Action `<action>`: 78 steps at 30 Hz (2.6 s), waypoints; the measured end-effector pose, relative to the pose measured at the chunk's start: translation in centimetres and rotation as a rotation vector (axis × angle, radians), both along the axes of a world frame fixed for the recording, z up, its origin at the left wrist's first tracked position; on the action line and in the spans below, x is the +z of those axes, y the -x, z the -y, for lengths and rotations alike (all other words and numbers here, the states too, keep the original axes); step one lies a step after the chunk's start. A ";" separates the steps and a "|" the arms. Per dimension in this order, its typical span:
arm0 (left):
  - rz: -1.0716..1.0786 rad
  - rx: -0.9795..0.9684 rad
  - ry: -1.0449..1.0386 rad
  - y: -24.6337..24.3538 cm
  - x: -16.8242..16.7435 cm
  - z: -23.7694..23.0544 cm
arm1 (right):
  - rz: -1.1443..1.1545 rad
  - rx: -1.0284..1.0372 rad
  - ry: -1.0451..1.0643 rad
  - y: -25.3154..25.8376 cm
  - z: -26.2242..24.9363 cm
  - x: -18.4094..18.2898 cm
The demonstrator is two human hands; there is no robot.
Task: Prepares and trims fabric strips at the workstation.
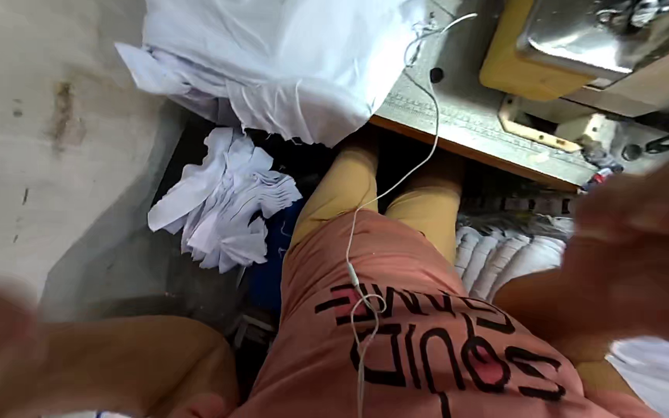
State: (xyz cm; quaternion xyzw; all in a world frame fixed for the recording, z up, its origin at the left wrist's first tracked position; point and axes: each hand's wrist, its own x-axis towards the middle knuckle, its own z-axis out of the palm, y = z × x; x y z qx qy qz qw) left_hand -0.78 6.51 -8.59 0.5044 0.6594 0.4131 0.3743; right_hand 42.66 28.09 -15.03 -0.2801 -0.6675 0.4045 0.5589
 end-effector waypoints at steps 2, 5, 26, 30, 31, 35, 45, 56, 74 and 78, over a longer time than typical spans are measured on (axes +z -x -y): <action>-0.255 0.157 -0.376 -0.7 -7.9 -5.8 | 0.062 0.079 -0.010 1.3 -1.2 -1.5; -0.496 0.305 -0.020 -1.8 -15.7 -7.2 | 0.060 0.220 0.047 2.7 -2.1 -2.6; -0.620 0.158 0.548 10.3 -31.0 -13.0 | 0.269 0.267 0.427 4.3 -0.8 -9.6; -0.658 0.101 0.729 12.2 -31.0 -14.2 | 0.312 0.253 0.461 4.7 -0.5 -10.1; -0.676 0.083 0.791 12.4 -30.9 -14.4 | 0.320 0.248 0.471 4.7 -0.5 -10.1; -0.673 0.053 0.873 13.0 -31.0 -13.9 | 0.346 0.259 0.495 5.1 -0.5 -10.3; -0.449 0.061 0.727 12.6 -27.5 -11.8 | 0.406 0.306 0.503 5.8 -1.0 -10.5; -0.245 -0.810 -0.102 -3.9 -12.0 -18.2 | 0.478 0.719 -0.028 16.4 -4.2 -6.7; 0.893 0.508 0.002 -8.7 -27.5 -28.7 | 0.304 0.628 0.432 7.8 -4.2 -5.6; 0.760 0.426 0.063 -8.7 -27.6 -28.1 | 0.097 0.609 0.454 5.4 -4.0 -4.9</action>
